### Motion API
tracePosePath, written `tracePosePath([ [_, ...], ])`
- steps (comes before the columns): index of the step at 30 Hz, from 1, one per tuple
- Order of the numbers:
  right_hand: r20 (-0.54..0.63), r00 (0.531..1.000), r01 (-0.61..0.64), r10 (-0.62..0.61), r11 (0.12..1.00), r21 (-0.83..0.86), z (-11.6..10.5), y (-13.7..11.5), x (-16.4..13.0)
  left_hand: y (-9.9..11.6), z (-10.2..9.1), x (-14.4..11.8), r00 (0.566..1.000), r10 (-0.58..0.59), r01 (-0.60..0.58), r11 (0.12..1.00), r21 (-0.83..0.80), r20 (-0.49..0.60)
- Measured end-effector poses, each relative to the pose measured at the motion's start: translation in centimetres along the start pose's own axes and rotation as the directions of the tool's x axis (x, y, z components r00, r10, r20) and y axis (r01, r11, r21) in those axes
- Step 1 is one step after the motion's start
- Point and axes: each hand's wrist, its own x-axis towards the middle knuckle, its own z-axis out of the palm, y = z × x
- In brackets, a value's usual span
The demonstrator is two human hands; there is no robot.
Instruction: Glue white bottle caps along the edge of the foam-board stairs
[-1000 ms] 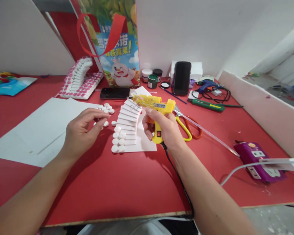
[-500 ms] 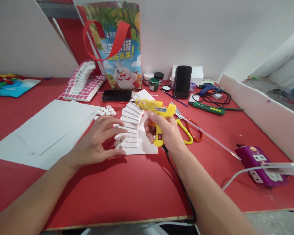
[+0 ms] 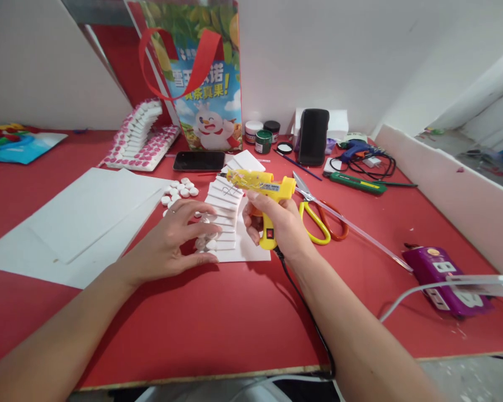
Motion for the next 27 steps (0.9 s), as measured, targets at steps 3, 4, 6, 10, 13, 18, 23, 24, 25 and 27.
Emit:
tracePosePath([
  [3,0.008,1.0,0.004,-0.004,1.0,0.012,0.0,0.0,0.0,-0.1,-0.2,0.1,1.0,0.002,-0.002,1.0,0.011,0.005],
  [4,0.01,1.0,0.005,-0.005,1.0,0.015,0.0,0.0,0.0,-0.1,-0.2,0.1,1.0,0.004,-0.004,1.0,0.012,0.005],
  [6,0.011,1.0,0.006,-0.006,1.0,0.019,0.0,0.0,0.0,-0.1,-0.2,0.1,1.0,0.004,-0.004,1.0,0.014,0.006],
  [10,0.008,1.0,0.001,-0.001,1.0,0.021,0.0,0.0,0.1,0.0,-0.3,0.0,1.0,-0.004,0.004,1.0,0.005,0.0],
  [13,0.001,1.0,0.007,-0.007,0.999,0.031,0.0,0.0,0.1,0.1,-0.4,0.0,0.997,-0.039,0.036,0.998,-0.05,-0.062],
  [18,-0.004,1.0,0.009,-0.009,0.999,0.033,-0.2,0.0,0.0,-1.3,-0.7,-0.2,0.893,-0.245,0.233,0.969,-0.078,-0.377],
  [23,0.014,1.0,-0.005,0.005,1.0,0.007,-0.3,-0.1,0.1,-4.1,-1.5,-0.9,0.778,-0.444,0.506,0.862,0.026,-0.444],
  [24,0.011,1.0,-0.007,0.006,1.0,0.009,-0.3,-0.2,0.1,-4.4,-1.7,-1.0,0.77,-0.469,0.532,0.846,0.03,-0.432],
  [25,0.007,1.0,-0.008,0.008,1.0,0.013,-0.2,-0.2,0.1,-4.6,-1.9,-1.1,0.763,-0.491,0.552,0.833,0.029,-0.421],
  [27,-0.005,1.0,-0.002,0.002,1.0,0.023,-0.2,-0.2,0.1,-4.6,-2.5,-1.3,0.75,-0.522,0.577,0.816,0.017,-0.407],
])
